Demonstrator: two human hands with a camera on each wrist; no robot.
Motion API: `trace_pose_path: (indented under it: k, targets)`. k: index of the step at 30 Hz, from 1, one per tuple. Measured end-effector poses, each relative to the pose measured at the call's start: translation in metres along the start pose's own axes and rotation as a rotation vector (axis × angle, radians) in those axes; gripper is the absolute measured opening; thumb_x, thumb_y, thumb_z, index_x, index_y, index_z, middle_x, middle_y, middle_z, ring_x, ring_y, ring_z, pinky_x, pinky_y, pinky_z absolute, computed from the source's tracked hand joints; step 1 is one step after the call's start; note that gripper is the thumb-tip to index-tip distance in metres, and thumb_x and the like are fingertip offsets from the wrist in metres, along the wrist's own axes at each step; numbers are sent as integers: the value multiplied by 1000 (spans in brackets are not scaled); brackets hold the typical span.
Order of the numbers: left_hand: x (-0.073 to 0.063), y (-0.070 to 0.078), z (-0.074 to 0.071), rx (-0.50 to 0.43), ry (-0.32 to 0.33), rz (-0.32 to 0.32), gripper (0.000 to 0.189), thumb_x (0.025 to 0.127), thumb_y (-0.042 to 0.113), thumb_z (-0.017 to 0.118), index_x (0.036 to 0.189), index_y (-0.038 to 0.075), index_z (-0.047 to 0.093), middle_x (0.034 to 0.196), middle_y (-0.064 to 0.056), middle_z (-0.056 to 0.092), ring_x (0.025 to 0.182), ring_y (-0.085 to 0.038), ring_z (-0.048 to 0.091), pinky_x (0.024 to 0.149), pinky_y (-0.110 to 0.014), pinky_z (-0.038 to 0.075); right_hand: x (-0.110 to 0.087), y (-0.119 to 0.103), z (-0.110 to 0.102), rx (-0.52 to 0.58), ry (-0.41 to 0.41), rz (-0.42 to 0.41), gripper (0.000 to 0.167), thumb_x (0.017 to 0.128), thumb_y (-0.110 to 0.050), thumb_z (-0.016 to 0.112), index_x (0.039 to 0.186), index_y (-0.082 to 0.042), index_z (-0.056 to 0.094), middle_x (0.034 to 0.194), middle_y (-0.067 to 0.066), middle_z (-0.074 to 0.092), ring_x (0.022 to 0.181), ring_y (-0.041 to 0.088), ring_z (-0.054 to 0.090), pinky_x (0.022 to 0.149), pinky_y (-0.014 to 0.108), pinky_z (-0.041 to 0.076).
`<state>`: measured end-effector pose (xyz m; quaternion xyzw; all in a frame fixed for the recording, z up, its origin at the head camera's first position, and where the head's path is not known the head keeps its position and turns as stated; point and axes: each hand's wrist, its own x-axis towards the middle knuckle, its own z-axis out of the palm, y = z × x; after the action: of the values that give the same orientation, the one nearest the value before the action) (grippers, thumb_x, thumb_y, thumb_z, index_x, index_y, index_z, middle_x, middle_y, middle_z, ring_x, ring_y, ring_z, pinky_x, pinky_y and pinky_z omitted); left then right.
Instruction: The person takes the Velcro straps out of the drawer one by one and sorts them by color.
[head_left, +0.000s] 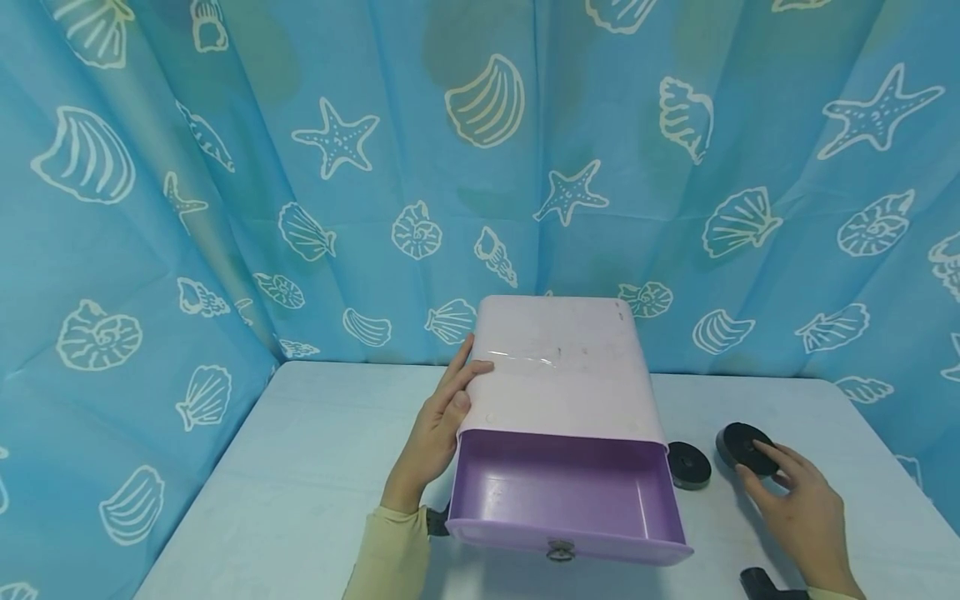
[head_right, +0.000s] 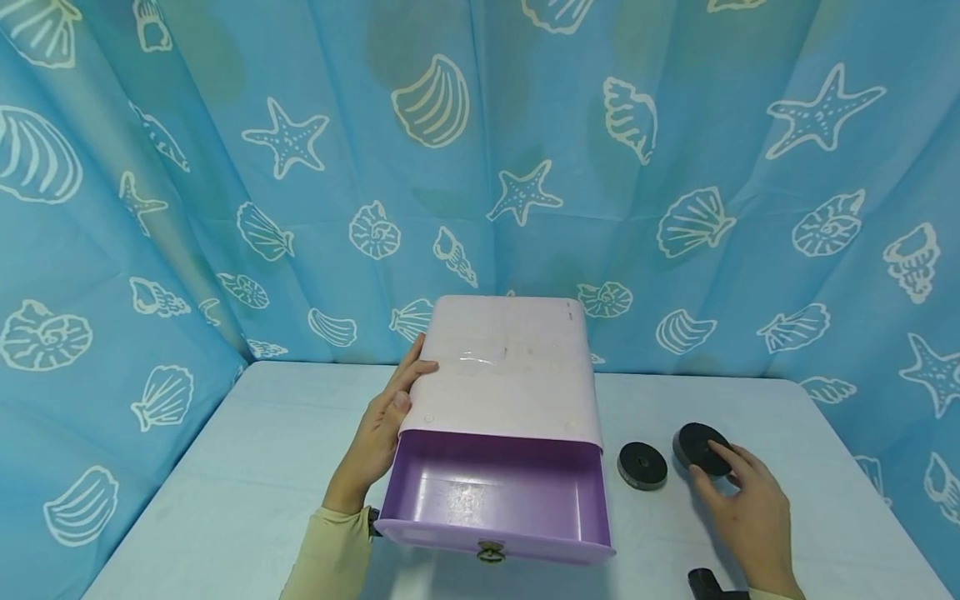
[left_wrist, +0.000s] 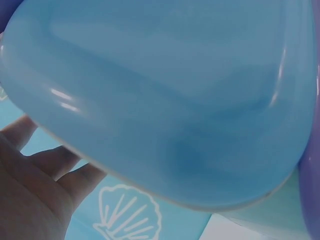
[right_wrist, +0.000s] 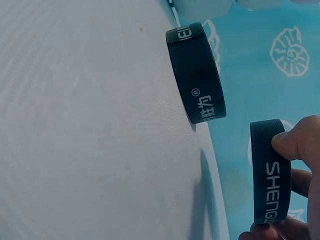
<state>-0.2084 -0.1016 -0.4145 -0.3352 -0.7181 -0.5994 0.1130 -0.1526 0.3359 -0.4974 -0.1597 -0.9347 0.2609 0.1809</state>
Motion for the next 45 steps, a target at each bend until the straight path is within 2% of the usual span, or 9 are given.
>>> trace_pose_path:
  k: [7, 14, 29, 37, 45]
  targets:
    - [0, 1, 0, -3, -1, 0, 43, 111, 34, 34, 147, 15, 50, 168, 2, 13, 154, -22, 11, 118, -59, 17, 1, 5, 4, 11, -1, 15, 51, 92, -16, 72, 134, 8, 56, 140, 36, 47, 120, 56, 51, 92, 62, 48]
    - [0, 1, 0, -7, -3, -6, 45, 111, 40, 34, 147, 17, 50, 168, 3, 13, 154, -20, 10, 118, -57, 17, 4, 8, 6, 14, -73, 96, 55, 95, -21, 70, 139, 6, 53, 145, 35, 43, 131, 55, 41, 102, 66, 38]
    - [0, 1, 0, -7, 0, 0, 41, 112, 30, 35, 146, 14, 50, 168, 0, 13, 154, -21, 10, 118, -59, 16, 3, 15, 10, -12, -99, 55, 53, 92, -20, 72, 135, 7, 55, 139, 38, 47, 124, 57, 46, 101, 68, 38]
    - [0, 1, 1, 9, 1, -1, 41, 112, 29, 35, 146, 14, 50, 168, 1, 14, 154, -22, 10, 118, -60, 15, 3, 15, 11, -27, -150, 104, 57, 92, -24, 71, 137, 6, 52, 141, 38, 44, 126, 58, 43, 103, 68, 35]
    - [0, 1, 0, 4, 3, 0, 41, 112, 29, 35, 146, 14, 50, 168, 0, 14, 154, -22, 10, 118, -60, 15, 3, 15, 12, -35, -170, 119, 59, 90, -23, 73, 137, 6, 53, 141, 38, 43, 125, 58, 42, 103, 69, 35]
